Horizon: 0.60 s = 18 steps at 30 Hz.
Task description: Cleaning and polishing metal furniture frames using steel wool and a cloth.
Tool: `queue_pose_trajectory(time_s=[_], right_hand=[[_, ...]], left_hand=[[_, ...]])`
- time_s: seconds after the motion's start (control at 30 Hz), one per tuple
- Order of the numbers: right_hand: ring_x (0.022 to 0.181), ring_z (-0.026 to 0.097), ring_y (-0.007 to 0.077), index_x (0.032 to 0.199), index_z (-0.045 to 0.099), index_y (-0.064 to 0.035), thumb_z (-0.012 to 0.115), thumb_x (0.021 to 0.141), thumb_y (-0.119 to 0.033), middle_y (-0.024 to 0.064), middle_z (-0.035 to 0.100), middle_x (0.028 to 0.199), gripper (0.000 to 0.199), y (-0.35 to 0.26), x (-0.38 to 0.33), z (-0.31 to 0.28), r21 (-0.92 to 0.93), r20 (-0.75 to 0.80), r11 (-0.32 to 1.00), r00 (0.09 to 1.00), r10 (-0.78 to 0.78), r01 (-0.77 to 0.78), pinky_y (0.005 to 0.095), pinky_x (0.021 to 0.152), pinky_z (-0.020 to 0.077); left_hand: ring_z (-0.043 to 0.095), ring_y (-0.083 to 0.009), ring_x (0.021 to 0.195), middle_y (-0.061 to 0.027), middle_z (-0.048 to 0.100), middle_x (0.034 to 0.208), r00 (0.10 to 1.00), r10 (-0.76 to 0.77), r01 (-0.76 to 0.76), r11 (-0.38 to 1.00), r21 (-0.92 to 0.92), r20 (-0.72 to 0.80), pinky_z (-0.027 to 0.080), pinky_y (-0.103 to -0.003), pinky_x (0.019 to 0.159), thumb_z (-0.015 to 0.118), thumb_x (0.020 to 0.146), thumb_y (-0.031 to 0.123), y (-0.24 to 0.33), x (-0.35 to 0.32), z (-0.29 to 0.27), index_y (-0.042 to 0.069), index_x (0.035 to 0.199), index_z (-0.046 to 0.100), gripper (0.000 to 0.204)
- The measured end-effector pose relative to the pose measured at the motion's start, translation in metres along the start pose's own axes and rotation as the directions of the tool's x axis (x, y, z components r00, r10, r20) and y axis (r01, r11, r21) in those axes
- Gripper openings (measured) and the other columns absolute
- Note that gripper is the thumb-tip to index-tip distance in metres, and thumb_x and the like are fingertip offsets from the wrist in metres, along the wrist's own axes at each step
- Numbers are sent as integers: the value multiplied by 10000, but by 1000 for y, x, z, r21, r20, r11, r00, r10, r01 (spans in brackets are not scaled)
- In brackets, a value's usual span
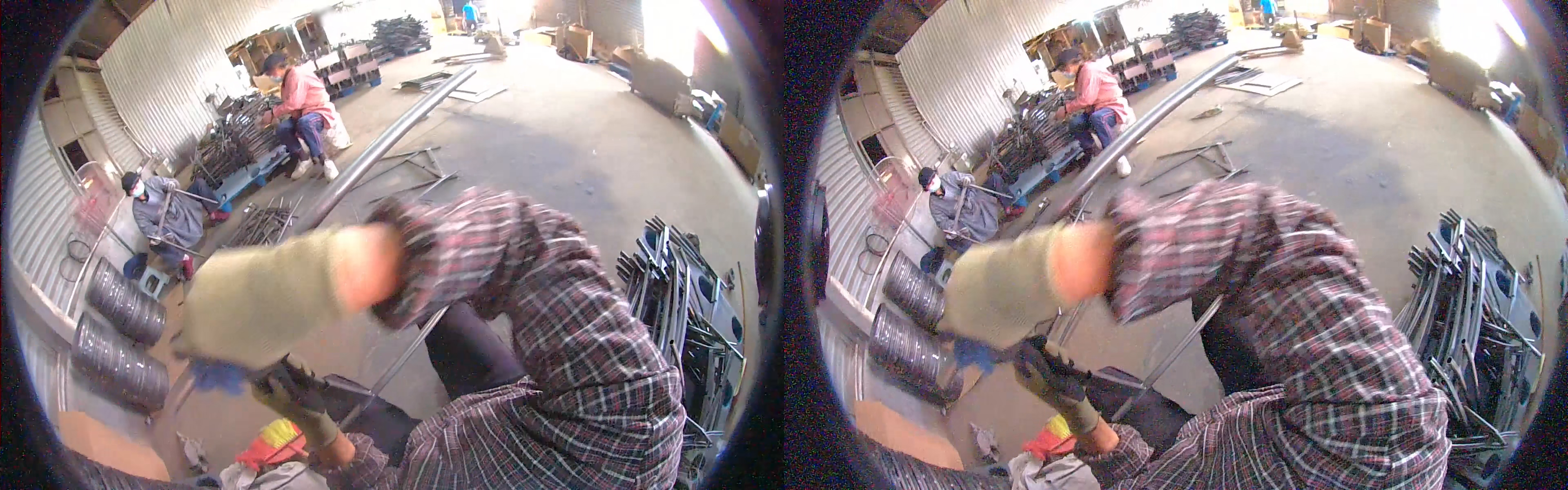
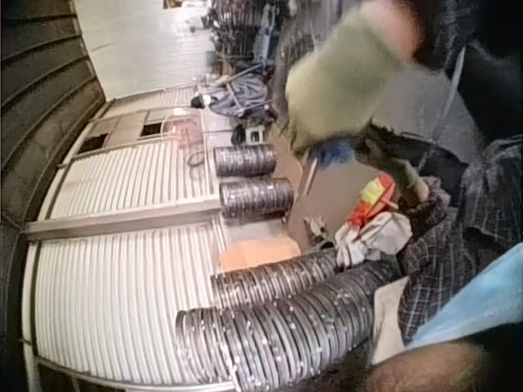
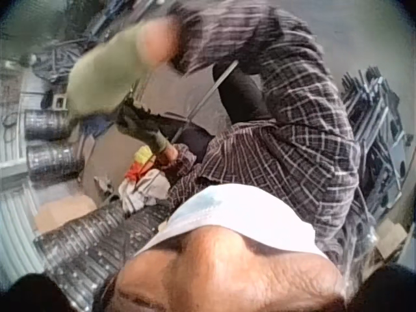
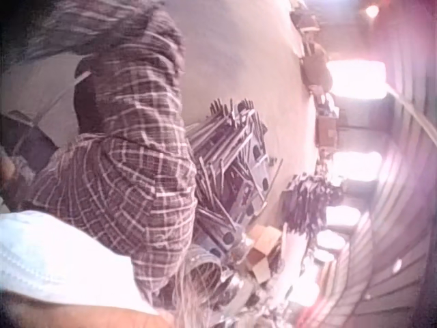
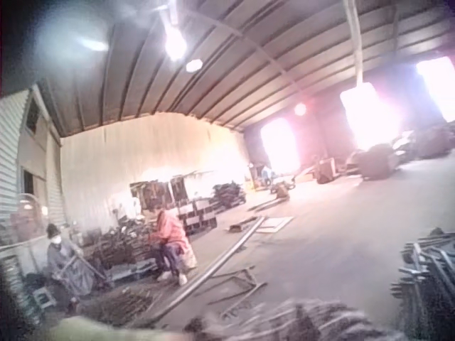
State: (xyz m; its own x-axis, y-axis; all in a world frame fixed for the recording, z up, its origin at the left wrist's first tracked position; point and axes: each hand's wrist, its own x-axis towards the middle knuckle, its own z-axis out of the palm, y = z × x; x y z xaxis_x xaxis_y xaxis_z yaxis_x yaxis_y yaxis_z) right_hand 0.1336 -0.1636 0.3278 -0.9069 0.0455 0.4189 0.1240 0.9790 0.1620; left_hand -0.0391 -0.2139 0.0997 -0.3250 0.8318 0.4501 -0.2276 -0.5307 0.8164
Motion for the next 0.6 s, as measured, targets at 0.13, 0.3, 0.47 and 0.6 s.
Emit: queue_pose_trajectory(time_s=[0.13, 0.3, 0.47, 0.6], right_hand=[[859, 690, 339, 1124, 656, -119, 717, 745, -213, 112, 702, 909, 396, 79, -115, -48, -159, 68, 976, 984, 164, -152, 438, 759, 562], [955, 684, 318, 1183, 632, -83, 698, 831, -169, 129, 698, 1036, 369, 184, -282, -114, -520, -238, 679, 851, 468, -519, 424, 881, 541], [948, 673, 275, 1058, 670, -57, 605, 923, -238, 118, 704, 995, 234, 191, -460, -78, -277, -487, 250, 360, 796, -928, 402, 856, 524], [1076, 602, 109, 1301, 601, -59, 549, 1016, -401, 30, 650, 1219, 449, 136, -527, 49, 819, -168, 184, 81, 983, -543, 290, 972, 485]], left_hand=[[502, -130, 510, -61, 547, 673, 990, 135, -131, 987, -90, 42, 397, -274, 441, 567, 994, 285, 6, -2, 10, 22, 1013, 544, 265], [511, -108, 541, -26, 536, 688, 995, 86, -84, 995, -54, 46, 401, -252, 469, 575, 1012, 324, 16, 14, 11, 66, 1034, 548, 261], [537, -95, 610, -23, 567, 733, 998, -57, 58, 998, -24, 36, 429, -237, 534, 601, 1001, 261, 4, -3, -4, 46, 1016, 582, 216], [549, -126, 590, -45, 590, 740, 937, -341, 333, 937, -102, -75, 451, -266, 540, 636, 983, 254, -56, -58, -6, 34, 960, 621, 222]])
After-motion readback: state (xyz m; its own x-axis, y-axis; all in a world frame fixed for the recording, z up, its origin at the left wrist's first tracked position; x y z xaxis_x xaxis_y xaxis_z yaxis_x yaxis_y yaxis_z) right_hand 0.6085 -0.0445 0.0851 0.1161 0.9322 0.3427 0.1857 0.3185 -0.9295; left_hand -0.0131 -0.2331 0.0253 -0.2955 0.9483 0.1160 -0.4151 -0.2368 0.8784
